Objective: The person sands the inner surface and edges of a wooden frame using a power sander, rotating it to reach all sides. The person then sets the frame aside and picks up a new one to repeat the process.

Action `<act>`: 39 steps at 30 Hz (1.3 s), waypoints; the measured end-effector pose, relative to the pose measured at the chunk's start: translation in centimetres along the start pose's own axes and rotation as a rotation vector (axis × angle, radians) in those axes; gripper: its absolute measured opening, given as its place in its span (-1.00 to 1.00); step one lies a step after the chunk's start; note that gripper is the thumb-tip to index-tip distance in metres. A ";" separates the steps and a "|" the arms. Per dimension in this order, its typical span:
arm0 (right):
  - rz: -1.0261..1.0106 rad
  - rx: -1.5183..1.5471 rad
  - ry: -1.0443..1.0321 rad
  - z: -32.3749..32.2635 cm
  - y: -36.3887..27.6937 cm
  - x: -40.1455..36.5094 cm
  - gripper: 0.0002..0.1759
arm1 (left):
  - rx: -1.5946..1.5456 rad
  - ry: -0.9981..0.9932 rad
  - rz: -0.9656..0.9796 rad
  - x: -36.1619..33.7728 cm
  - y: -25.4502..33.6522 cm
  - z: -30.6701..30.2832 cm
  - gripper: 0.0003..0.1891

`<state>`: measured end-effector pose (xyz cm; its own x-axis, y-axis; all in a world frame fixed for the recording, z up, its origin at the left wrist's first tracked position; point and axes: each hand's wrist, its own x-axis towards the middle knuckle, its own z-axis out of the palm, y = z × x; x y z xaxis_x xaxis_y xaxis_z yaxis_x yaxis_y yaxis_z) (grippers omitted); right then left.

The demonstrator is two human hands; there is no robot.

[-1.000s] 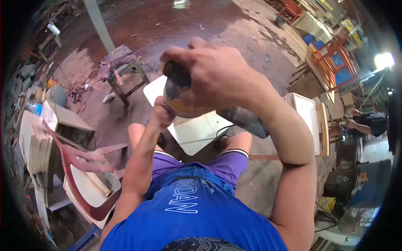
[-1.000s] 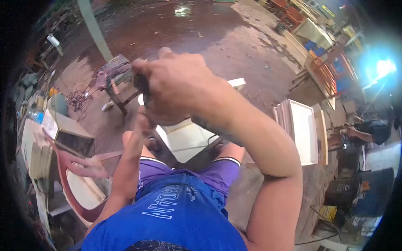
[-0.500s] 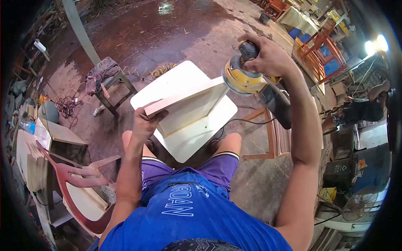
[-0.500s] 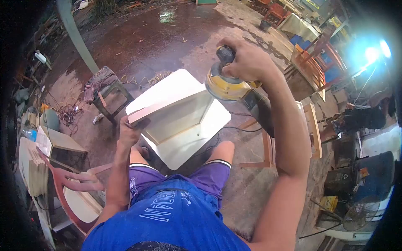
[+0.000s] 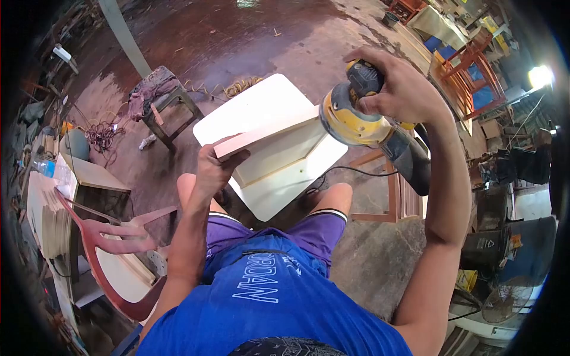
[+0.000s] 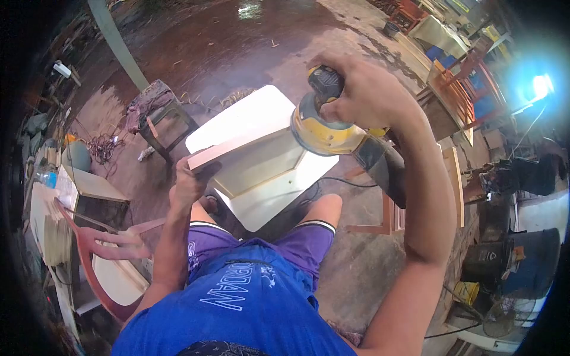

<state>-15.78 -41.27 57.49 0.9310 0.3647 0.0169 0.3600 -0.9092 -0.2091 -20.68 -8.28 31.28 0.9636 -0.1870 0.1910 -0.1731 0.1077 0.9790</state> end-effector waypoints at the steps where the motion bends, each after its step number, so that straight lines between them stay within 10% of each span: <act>1: -0.002 0.002 -0.003 0.2 -0.5 -0.2 -0.17 | 0.000 0.003 -0.003 -0.3 0.0 0.2 -0.63; 11: -0.224 -0.020 -0.069 2.3 -11.5 -1.8 -0.34 | 0.159 0.063 -0.011 -1.4 -0.5 0.7 -0.63; 14: -0.328 0.050 -0.071 4.3 -14.8 -1.4 -0.28 | -0.079 0.092 0.097 -2.4 -9.5 -2.2 -0.47; 15: -0.358 0.069 -0.069 4.6 -15.4 -1.4 -0.31 | -0.260 0.493 -0.401 -4.7 -2.9 -0.2 -0.46; 18: -0.334 0.069 -0.085 3.5 -15.7 -1.9 -0.34 | -0.317 0.410 -0.162 -5.3 -12.0 -4.4 -0.56; 20: -0.264 0.076 -0.042 3.8 -14.1 -2.2 -0.34 | 0.474 0.085 -0.099 -4.5 -2.4 -0.6 -0.67; 39: 0.211 -0.045 0.094 -0.5 3.9 -4.0 -0.22 | 0.200 0.000 0.089 -3.7 2.8 2.7 -0.65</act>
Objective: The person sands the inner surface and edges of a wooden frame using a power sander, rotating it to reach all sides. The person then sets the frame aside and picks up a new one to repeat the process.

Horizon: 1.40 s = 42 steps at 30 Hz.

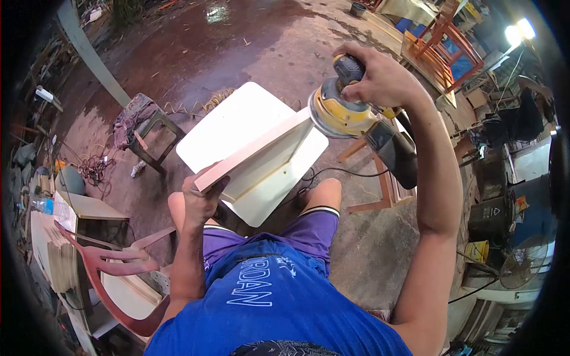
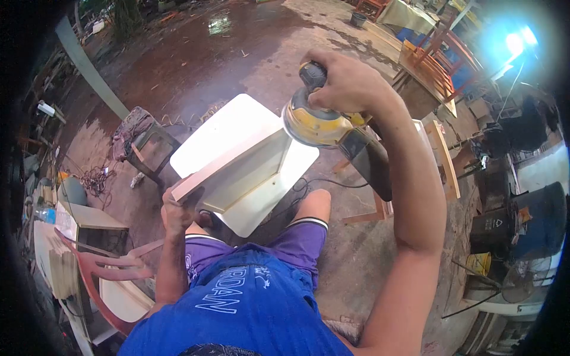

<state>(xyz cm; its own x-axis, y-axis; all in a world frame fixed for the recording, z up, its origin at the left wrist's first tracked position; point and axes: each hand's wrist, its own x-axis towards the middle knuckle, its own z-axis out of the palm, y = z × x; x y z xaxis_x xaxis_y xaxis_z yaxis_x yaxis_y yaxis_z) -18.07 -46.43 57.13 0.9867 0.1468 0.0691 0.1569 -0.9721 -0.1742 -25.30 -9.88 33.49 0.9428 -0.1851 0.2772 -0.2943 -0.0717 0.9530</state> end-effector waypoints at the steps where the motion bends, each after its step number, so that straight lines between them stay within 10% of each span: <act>1: -0.036 0.017 0.010 0.1 0.2 0.1 -0.22 | 0.000 0.002 -0.001 0.0 0.0 0.0 -0.65; 21: -0.362 -0.021 -0.170 0.8 -10.4 -2.5 -0.23 | 0.056 0.140 -0.205 -1.0 0.5 0.8 -0.56; 24: -0.516 0.103 -0.154 2.8 -15.2 -3.7 -0.32 | 0.344 -0.043 -0.116 -1.1 -0.9 -1.2 -0.79; 26: -0.559 0.177 -0.216 3.0 -18.0 -4.1 -0.39 | 0.285 0.390 0.147 -4.0 -10.0 -1.3 -0.85; 33: -0.490 0.167 -0.128 3.8 -17.7 -3.4 -0.44 | 0.312 0.109 0.170 -5.1 -15.3 -4.7 -0.56; 36: -0.350 0.042 -0.120 2.4 -13.9 -3.0 -0.42 | 0.106 -0.012 -0.204 -2.7 -0.9 0.3 -0.58; 42: -0.117 -0.002 0.076 1.5 -3.1 -1.0 -0.26 | 0.100 0.087 -0.102 -2.1 1.7 1.7 -0.69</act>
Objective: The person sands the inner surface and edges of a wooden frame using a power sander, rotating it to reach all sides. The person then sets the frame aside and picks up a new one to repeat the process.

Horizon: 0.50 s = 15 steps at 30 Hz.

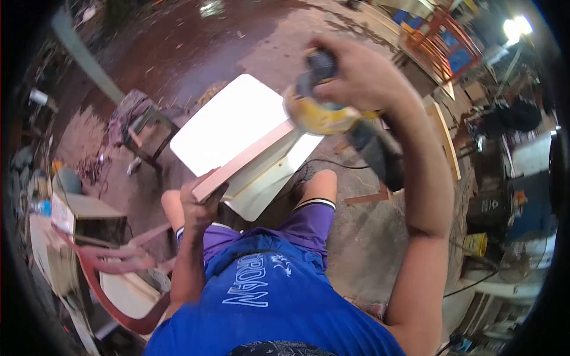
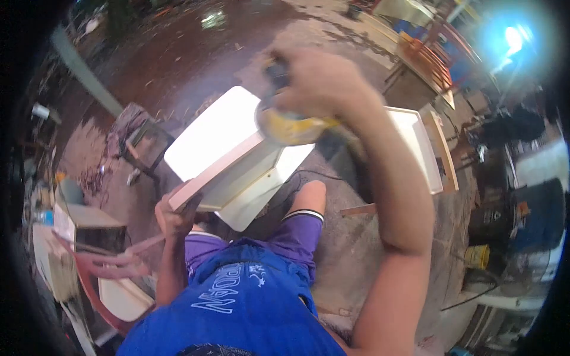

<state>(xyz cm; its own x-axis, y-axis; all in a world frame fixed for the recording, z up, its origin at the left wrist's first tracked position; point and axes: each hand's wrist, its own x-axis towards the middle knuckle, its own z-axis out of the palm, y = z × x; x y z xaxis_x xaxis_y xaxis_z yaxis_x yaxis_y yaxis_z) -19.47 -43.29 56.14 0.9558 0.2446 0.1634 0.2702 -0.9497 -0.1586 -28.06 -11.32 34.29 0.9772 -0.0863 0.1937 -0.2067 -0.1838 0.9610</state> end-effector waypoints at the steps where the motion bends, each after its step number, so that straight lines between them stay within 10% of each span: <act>1: 0.047 0.014 -0.018 -0.4 1.1 0.1 -0.27 | 0.018 -0.020 0.013 0.2 0.3 -0.2 -0.70; 5: 0.052 0.063 -0.068 -0.9 2.9 0.8 -0.23 | -0.063 -0.110 0.080 0.6 -2.5 -0.7 -0.69; 15: -0.315 0.058 -0.153 1.2 -15.2 -1.2 -0.26 | -0.336 -0.215 0.175 1.5 -3.4 -1.4 -0.75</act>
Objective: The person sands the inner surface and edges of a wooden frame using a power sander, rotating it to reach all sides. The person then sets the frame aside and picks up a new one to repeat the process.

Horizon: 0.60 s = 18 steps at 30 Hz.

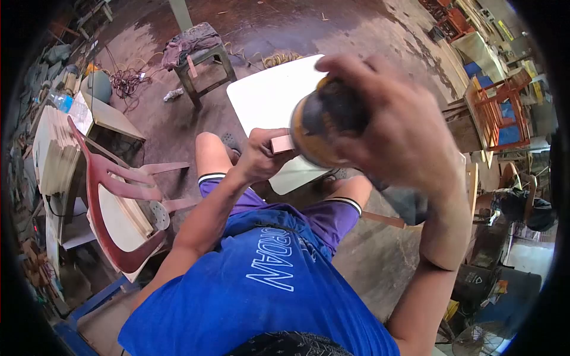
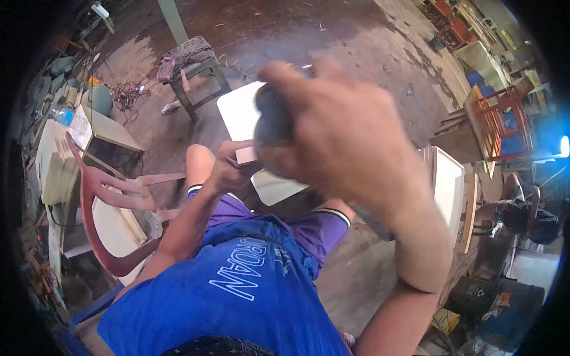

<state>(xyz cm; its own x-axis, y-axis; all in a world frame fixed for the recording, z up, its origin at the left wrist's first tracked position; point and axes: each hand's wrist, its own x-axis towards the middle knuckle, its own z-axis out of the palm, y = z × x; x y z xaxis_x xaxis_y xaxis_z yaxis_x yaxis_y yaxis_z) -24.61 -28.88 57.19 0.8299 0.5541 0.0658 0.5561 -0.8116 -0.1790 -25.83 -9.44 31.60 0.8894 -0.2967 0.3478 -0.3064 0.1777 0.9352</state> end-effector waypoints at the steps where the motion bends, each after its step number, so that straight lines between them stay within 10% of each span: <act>1: -0.037 0.043 -0.011 0.3 -1.3 0.3 -0.26 | 0.021 -0.068 0.036 -0.1 -0.4 -0.4 -0.77; 5: -0.033 -0.036 -0.028 1.0 -4.0 1.4 -0.25 | -0.510 0.498 -0.294 0.4 4.8 3.1 -0.87; 8: -0.005 -0.026 -0.017 0.7 -2.4 1.3 -0.23 | -0.054 0.067 0.163 -0.1 -0.8 0.6 -0.83; 18: 0.428 0.097 0.039 -3.5 15.8 -2.3 -0.19 | 0.119 0.123 0.039 0.6 0.1 0.6 -0.66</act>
<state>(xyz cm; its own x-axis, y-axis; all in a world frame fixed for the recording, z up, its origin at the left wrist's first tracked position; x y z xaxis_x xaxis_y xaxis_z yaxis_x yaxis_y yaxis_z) -17.55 -43.60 57.65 0.9867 0.1626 0.0026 0.1564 -0.9443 -0.2897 -25.52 -10.22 31.91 0.9085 -0.1737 0.3801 -0.3732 0.0721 0.9250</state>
